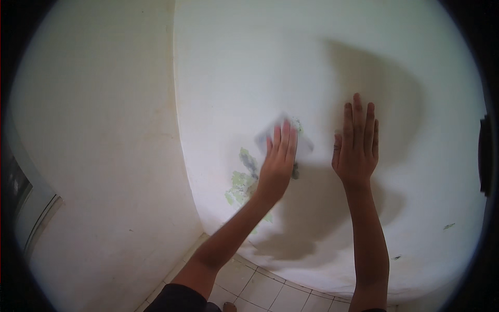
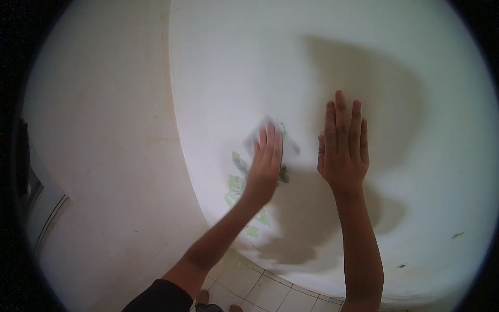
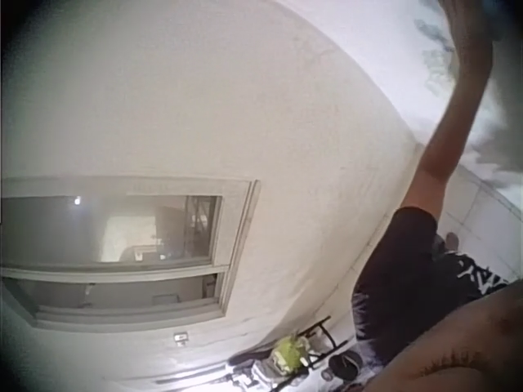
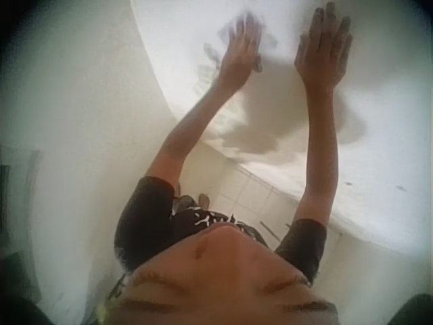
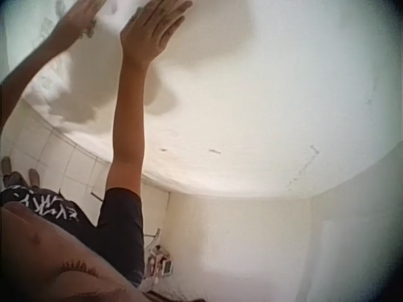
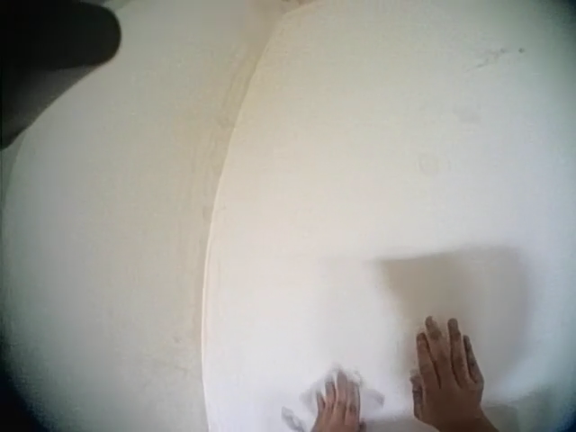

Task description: The recorder uses sandpaper to sand a wall, removing old paint or smoothing the surface.

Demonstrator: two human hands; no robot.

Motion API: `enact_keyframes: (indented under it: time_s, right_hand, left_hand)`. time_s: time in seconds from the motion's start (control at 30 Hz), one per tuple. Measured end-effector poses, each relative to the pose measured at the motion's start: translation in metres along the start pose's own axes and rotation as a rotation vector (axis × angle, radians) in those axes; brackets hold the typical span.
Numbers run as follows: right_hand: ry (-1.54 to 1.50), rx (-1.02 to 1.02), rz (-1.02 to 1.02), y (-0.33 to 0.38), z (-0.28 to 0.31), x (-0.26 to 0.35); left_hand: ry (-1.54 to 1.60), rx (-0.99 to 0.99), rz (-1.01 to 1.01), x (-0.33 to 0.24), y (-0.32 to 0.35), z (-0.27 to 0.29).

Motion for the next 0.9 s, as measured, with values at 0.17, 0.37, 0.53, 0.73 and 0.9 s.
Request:
enact_keyframes:
  time_s: [0.17, 0.37, 0.53, 0.73, 0.9]
  right_hand:
    - [0.021, 0.01, 0.028, 0.001, 0.004, -0.002]
    - [0.042, -0.021, 0.024, 0.001, -0.003, 0.001]
    - [0.061, -0.005, 0.029, 0.002, 0.0, 0.003]
    - [0.055, -0.027, 0.013, 0.002, -0.002, -0.002]
    - [0.067, -0.016, -0.007, 0.006, 0.003, -0.002]
  left_hand:
    - [0.123, 0.125, 0.01, 0.002, 0.056, -0.045]
    - [0.074, 0.002, 0.043, -0.005, -0.031, 0.038]
    - [-0.018, 0.144, 0.007, -0.002, 0.048, -0.039]
    - [0.031, 0.08, -0.074, -0.009, -0.022, 0.04]
    - [0.055, 0.215, -0.138, -0.016, 0.059, -0.05]
Point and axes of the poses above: each hand's wrist, its own y-axis away from the middle knuckle, its own z-axis out of the back of the hand, x = y × z, the point moved 2 cm from there along -y, towards the middle knuckle, and after that the axes turned 15 degrees about x, right-handed, at the moved point
